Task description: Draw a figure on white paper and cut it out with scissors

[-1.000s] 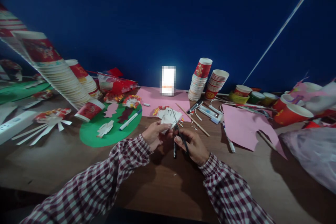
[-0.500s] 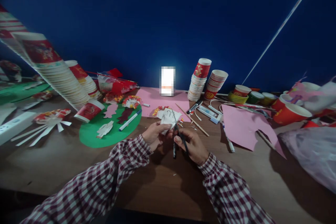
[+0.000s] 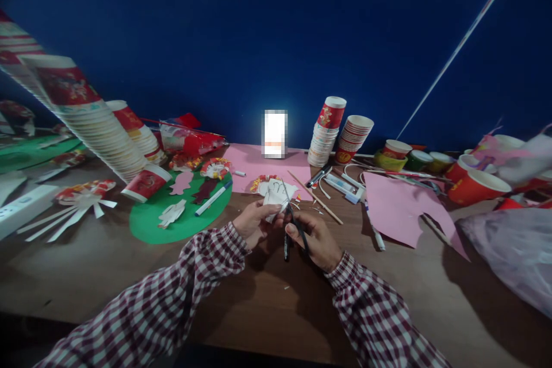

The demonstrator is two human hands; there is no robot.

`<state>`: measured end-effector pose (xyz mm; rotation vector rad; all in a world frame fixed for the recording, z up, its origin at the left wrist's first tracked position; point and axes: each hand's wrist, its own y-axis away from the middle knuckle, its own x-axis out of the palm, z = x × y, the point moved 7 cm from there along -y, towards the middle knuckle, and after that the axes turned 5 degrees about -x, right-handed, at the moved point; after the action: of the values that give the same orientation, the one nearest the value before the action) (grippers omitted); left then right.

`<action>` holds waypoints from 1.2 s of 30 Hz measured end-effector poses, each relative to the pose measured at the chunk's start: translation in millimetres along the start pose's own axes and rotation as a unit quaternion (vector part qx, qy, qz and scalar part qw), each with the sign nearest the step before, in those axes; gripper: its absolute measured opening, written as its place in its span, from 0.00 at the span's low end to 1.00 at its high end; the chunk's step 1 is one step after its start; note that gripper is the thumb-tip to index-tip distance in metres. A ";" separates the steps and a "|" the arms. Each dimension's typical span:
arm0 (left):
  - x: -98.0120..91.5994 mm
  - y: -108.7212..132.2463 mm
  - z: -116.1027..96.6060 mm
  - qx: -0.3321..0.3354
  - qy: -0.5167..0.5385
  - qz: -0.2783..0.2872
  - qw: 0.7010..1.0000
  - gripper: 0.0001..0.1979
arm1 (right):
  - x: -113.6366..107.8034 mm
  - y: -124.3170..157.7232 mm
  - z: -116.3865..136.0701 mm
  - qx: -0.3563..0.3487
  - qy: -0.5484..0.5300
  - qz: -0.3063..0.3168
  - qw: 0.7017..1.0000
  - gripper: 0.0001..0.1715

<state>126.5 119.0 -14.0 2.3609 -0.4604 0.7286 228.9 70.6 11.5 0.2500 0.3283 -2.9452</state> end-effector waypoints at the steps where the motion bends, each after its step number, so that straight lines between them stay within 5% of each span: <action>1: 0.2 -0.1 -0.1 0.000 0.000 0.001 1.000 0.04 | -0.2 0.0 0.2 0.000 0.000 -0.002 1.000 0.19; 36: 0.9 -0.9 -4.6 0.061 -0.021 0.023 0.998 0.10 | 2.3 -0.6 -8.0 0.034 -0.036 0.040 0.998 0.23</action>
<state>125.8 122.5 -10.8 2.4909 -0.5021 0.7473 227.8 72.7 3.4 0.1599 0.2035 -2.8819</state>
